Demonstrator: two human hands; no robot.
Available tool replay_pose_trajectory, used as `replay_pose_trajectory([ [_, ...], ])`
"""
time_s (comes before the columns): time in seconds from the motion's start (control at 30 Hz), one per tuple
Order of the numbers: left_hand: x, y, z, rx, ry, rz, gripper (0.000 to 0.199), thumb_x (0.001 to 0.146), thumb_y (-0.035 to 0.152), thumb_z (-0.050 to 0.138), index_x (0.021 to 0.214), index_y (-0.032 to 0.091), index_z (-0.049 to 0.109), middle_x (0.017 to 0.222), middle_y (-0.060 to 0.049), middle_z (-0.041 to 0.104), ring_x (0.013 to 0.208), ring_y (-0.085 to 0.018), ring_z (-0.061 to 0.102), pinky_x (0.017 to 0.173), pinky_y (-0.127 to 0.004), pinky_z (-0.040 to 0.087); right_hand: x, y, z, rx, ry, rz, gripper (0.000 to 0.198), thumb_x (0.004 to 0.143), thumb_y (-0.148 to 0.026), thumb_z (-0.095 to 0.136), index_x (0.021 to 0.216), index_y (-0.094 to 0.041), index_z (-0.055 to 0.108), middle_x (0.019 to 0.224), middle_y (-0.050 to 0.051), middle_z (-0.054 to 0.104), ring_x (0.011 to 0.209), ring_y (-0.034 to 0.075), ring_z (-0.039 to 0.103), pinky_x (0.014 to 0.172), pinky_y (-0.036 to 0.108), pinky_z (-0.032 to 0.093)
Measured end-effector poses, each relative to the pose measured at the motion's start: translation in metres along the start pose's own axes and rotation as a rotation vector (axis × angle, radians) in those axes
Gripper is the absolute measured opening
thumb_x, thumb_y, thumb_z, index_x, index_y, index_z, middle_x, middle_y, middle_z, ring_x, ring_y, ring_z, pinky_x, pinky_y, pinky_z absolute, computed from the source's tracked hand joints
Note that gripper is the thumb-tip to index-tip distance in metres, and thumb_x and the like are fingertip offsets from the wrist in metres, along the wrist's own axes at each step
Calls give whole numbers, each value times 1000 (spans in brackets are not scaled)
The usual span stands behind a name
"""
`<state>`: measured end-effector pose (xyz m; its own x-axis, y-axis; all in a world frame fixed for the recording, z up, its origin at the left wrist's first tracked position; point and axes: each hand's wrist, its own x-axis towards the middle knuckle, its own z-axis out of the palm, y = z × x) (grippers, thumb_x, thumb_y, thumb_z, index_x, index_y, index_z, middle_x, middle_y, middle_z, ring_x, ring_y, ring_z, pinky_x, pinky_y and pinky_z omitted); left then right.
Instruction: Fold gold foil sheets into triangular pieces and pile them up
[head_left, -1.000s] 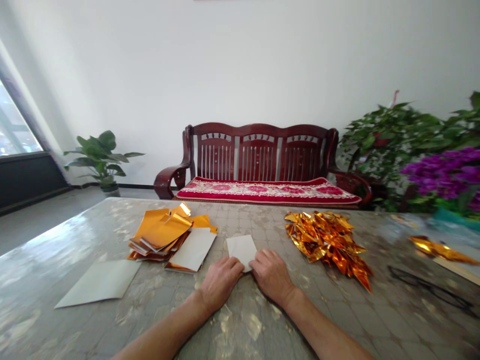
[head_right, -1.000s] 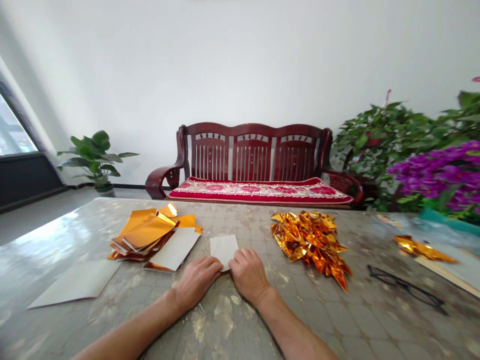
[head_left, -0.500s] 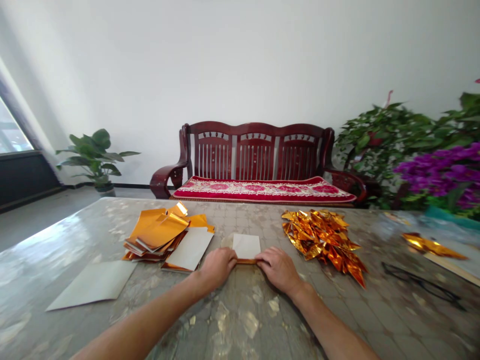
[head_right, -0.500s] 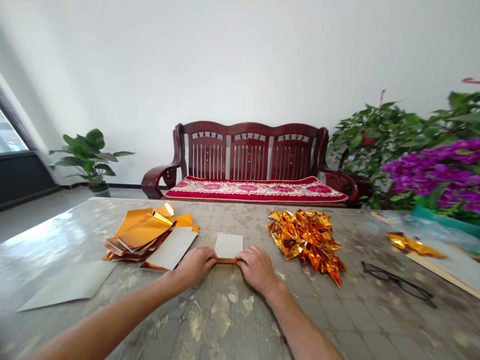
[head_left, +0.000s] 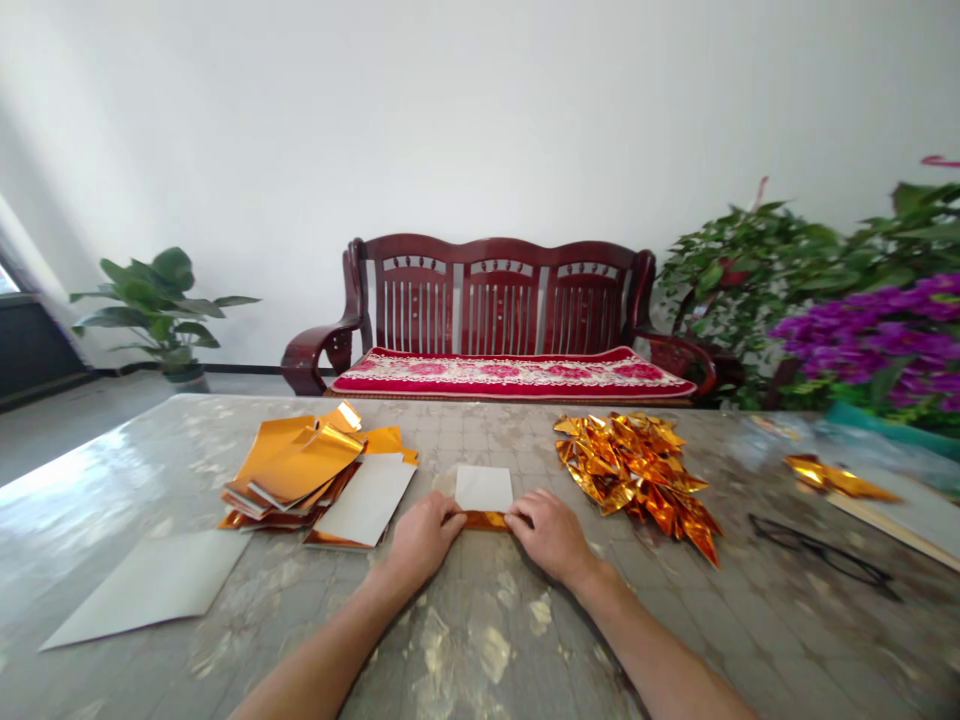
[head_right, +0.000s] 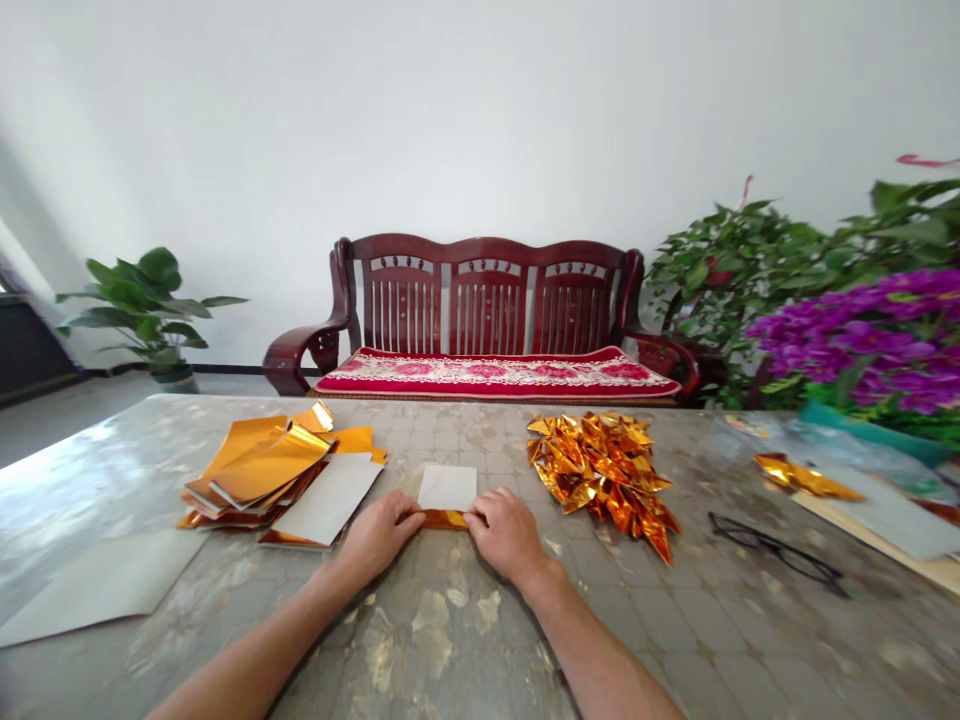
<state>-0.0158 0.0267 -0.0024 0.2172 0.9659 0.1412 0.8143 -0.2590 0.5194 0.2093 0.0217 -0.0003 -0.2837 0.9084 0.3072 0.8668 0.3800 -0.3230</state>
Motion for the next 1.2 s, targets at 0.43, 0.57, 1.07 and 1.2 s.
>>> replay_pose_trajectory([
  [0.43, -6, -3, 4, -41, 49, 22, 15, 86, 28, 57, 77, 19, 65, 84, -2, 65, 86, -18, 59, 77, -28, 40, -1, -3, 0, -69, 25, -19, 16, 85, -24, 61, 71, -22, 66, 78, 0, 68, 82, 15, 55, 70, 26, 34],
  [0.57, -7, -2, 3, -70, 41, 20, 12, 84, 27, 58, 78, 20, 65, 85, -2, 65, 88, -18, 60, 78, -27, 41, -1, -4, -1, -64, 23, -22, 16, 85, -23, 61, 70, -23, 66, 77, 0, 67, 81, 16, 55, 69, 27, 34],
  [1.07, -7, 5, -1, 74, 87, 113, 13, 87, 23, 58, 76, 19, 63, 84, -3, 63, 85, -17, 58, 75, -26, 38, 0, -1, 0, -23, 15, -71, 28, 96, -35, 52, 78, -22, 69, 81, 1, 65, 83, 14, 58, 73, 25, 36],
  [1.2, -5, 3, -2, 44, 68, 111, 20, 91, 26, 54, 75, 19, 64, 83, -3, 64, 86, -17, 58, 77, -26, 39, 2, -2, 0, -59, -3, -30, 32, 98, -35, 50, 75, -22, 68, 80, 1, 64, 83, 14, 58, 71, 25, 35],
])
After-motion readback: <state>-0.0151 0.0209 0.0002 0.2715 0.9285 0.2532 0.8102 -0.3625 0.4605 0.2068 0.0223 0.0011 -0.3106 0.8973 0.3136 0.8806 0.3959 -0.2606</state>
